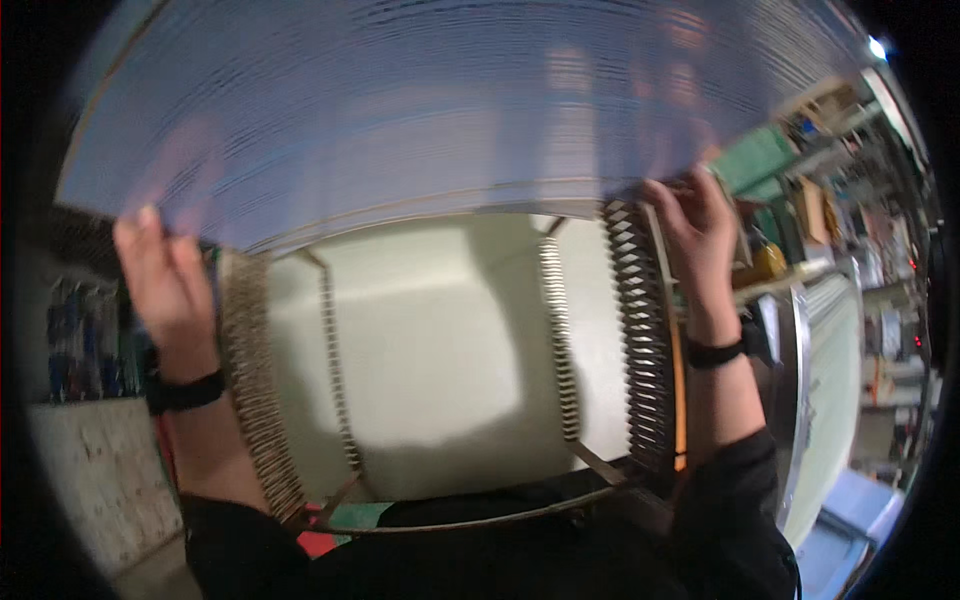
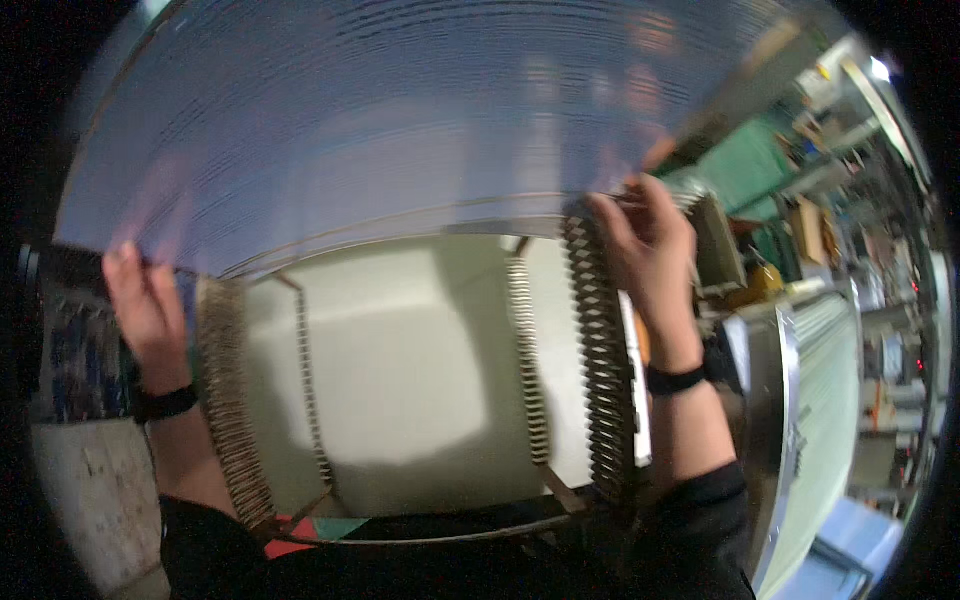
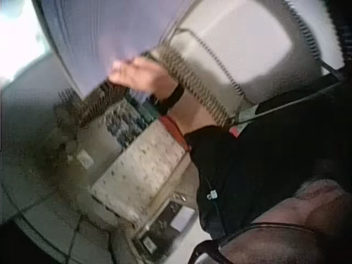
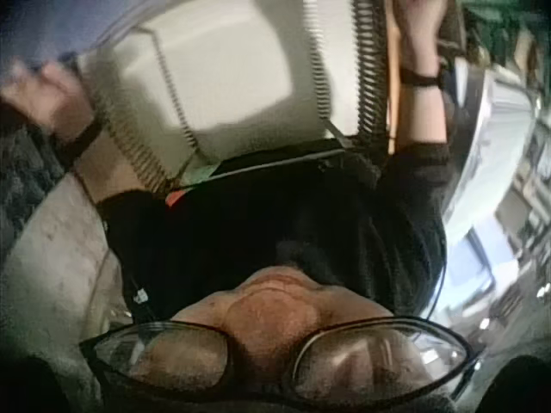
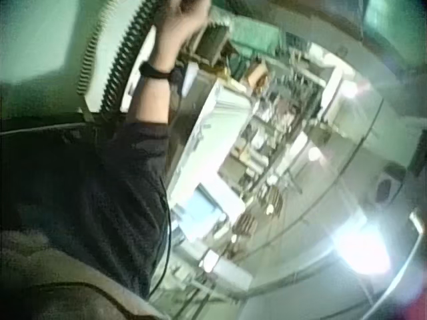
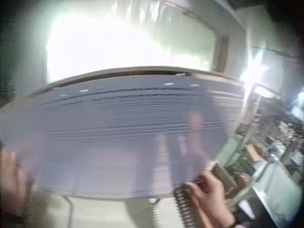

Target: Organizing and placing circuit boards into metal storage racks.

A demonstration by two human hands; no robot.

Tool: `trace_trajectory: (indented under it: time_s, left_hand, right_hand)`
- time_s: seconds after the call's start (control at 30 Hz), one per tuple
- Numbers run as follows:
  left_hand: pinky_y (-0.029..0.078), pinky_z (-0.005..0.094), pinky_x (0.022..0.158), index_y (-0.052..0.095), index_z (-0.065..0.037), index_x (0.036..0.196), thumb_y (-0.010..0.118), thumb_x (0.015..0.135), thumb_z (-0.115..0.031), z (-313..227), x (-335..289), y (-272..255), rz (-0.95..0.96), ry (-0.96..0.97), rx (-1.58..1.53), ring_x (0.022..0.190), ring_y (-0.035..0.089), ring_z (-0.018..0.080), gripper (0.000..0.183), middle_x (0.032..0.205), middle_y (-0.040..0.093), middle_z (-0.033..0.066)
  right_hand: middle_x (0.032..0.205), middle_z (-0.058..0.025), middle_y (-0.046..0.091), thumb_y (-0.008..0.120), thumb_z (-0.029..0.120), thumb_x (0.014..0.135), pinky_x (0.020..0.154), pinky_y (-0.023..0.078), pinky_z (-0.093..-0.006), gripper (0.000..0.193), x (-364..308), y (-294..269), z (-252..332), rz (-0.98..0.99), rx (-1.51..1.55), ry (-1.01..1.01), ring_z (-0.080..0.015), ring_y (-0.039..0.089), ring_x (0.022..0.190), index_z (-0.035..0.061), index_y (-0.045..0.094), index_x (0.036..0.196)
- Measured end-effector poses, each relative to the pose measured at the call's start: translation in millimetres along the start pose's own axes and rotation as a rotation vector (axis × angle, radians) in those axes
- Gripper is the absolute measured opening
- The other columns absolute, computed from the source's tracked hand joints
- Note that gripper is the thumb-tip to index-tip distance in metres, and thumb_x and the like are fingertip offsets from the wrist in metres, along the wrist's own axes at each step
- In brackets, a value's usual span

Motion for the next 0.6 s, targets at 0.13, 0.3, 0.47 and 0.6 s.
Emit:
trace_trajectory:
  time_s: [0.13, 0.3, 0.47, 0.6]
  left_hand:
    - [0.040, 0.0349, 0.104, 0.040, 0.002, 0.138, 0.041, 0.109, -0.020, -21.8, 7.0, 38.3, -0.125, -0.290, -0.437, 0.121, 0.049, 0.0201, 0.037, 0.137, 0.048, 0.0140]
    - [0.046, 0.0303, 0.094, 0.042, -0.004, 0.136, 0.044, 0.108, -0.017, -17.8, 5.6, 39.8, -0.148, -0.344, -0.491, 0.113, 0.051, 0.0149, 0.031, 0.130, 0.052, 0.0099]
    - [0.040, 0.0231, 0.074, 0.048, -0.010, 0.114, 0.052, 0.105, -0.019, 7.3, -6.7, 29.3, -0.148, -0.343, -0.396, 0.087, 0.044, 0.0047, 0.014, 0.104, 0.049, -0.0003]
    - [0.037, 0.0223, 0.079, 0.046, 0.001, 0.123, 0.047, 0.104, -0.016, -44.7, 7.2, 39.4, -0.151, -0.191, -0.202, 0.088, 0.042, 0.0076, 0.026, 0.108, 0.052, 0.0038]
  right_hand:
    - [0.084, -0.0083, 0.071, 0.074, 0.013, 0.090, 0.070, 0.052, -0.0266, 0.021, 0.1, -5.6, -5.2, 0.025, -0.164, 0.052, -0.0118, 0.067, 0.077, -0.0025, 0.063, 0.099]
    - [0.083, -0.0087, 0.070, 0.076, 0.014, 0.089, 0.071, 0.052, -0.0278, 0.023, -5.0, -6.7, -11.1, 0.022, -0.176, 0.083, -0.0131, 0.065, 0.075, -0.0023, 0.063, 0.099]
    - [0.094, -0.0025, 0.063, 0.071, 0.001, 0.091, 0.076, 0.050, -0.0245, 0.023, -10.1, -12.6, -19.5, -0.061, -0.084, -0.082, -0.0095, 0.059, 0.084, 0.0005, 0.059, 0.111]
    - [0.098, -0.0045, 0.061, 0.053, 0.006, 0.104, 0.083, 0.048, -0.0239, 0.010, -16.2, -29.1, -15.5, 0.000, 0.110, -0.049, -0.0093, 0.057, 0.090, -0.0027, 0.055, 0.107]
Point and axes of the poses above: each hand's wrist, its own x-axis towards the middle knuckle, its own y-axis out of the palm, z = x × y, the point moved 1 cm from there along x, towards the middle knuckle
